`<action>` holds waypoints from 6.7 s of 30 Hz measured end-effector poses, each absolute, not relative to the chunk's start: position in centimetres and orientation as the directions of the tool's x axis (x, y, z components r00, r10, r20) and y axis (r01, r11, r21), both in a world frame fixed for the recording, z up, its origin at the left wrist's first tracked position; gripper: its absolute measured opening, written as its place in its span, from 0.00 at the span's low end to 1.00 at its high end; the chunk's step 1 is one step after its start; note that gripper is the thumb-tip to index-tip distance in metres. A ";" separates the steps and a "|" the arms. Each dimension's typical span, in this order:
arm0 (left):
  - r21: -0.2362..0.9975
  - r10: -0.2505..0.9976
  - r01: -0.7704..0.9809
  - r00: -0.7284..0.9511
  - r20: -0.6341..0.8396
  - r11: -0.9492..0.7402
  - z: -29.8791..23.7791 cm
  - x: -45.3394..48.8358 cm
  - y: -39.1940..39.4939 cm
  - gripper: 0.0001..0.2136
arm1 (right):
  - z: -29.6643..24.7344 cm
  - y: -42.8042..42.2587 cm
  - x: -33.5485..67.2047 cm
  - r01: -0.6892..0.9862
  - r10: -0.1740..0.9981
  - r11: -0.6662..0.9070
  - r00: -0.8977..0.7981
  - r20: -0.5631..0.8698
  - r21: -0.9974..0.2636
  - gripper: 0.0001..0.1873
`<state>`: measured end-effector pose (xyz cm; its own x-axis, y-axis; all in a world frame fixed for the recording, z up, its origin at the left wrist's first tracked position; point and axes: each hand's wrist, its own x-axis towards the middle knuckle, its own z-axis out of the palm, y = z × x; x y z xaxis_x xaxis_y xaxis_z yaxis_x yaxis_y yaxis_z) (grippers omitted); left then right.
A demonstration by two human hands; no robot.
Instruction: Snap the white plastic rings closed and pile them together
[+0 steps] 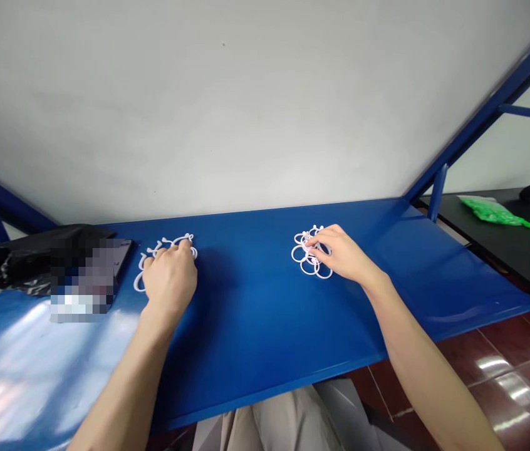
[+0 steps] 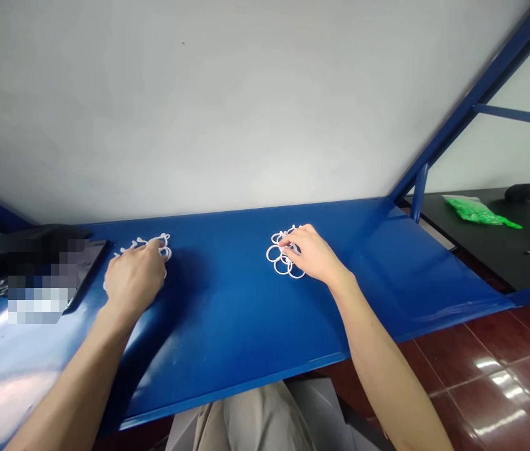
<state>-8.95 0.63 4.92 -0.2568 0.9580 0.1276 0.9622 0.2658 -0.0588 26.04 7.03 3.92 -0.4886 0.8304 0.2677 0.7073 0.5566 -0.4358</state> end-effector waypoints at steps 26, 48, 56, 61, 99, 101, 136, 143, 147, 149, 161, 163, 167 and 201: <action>0.623 0.971 0.782 -0.158 0.177 0.014 5.1 -5.0 -0.3 0.15 | 2.2 1.6 17.2 0.468 0.580 0.813 -0.695 0.425 -0.345 0.16; -0.073 0.982 0.997 -0.017 0.188 0.031 4.0 -6.1 -0.4 0.18 | 1.4 1.8 15.5 0.529 0.519 0.848 -0.813 0.263 -0.036 0.28; 0.217 0.967 0.949 0.199 0.160 -0.231 2.1 -5.6 0.6 0.15 | 0.7 2.3 15.3 0.469 0.479 0.877 -0.831 0.283 -0.106 0.24; 0.339 0.948 0.900 0.191 0.256 -0.273 2.5 -5.8 0.6 0.17 | 0.5 2.4 15.2 0.537 0.549 0.833 -0.771 0.322 -0.133 0.15; 0.956 0.991 0.262 0.002 0.136 -0.132 2.8 -1.4 -0.8 0.15 | 3.3 1.0 17.0 0.281 0.777 0.544 -0.525 0.347 -0.791 0.13; 0.949 0.993 0.296 0.067 0.094 -0.109 2.8 -1.7 -0.8 0.16 | 3.5 1.3 17.1 0.262 0.747 0.580 -0.550 0.375 -0.771 0.07; 0.086 0.969 0.991 0.076 0.235 -0.098 2.7 -7.3 0.8 0.14 | 3.2 6.9 22.3 0.818 0.784 0.428 -0.125 0.608 -0.383 0.08; 0.605 0.896 0.714 0.070 0.440 -0.353 3.0 -3.2 -0.4 0.11 | 3.5 2.0 18.1 0.418 0.818 0.552 -0.441 0.370 -0.721 0.08; 0.804 0.933 0.514 -0.016 0.359 -0.300 3.3 -1.7 -1.2 0.13 | 2.5 0.8 16.8 0.348 0.875 0.401 -0.420 0.241 -0.848 0.09; 0.912 0.975 0.369 -0.055 0.214 -0.179 3.5 -1.6 -1.2 0.15 | 2.2 0.8 16.7 0.332 0.884 0.400 -0.387 0.263 -0.854 0.11; 0.960 0.995 0.266 -0.014 0.095 -0.088 2.6 -1.8 -1.7 0.14 | 1.9 0.5 17.5 0.277 0.790 0.570 -0.441 0.425 -0.773 0.10; 0.947 0.994 0.306 0.004 0.105 -0.101 2.4 -1.8 -1.7 0.13 | 1.7 0.6 17.6 0.298 0.740 0.642 -0.480 0.471 -0.706 0.11; 0.882 0.986 0.442 0.036 0.162 -0.161 2.6 -1.7 -1.5 0.12 | 1.9 0.4 17.2 0.371 0.760 0.619 -0.506 0.408 -0.692 0.10; -0.066 0.977 0.994 -0.068 0.202 0.083 2.5 -8.7 1.1 0.21 | 2.5 10.0 24.0 0.840 0.910 0.265 -0.056 0.410 -0.474 0.09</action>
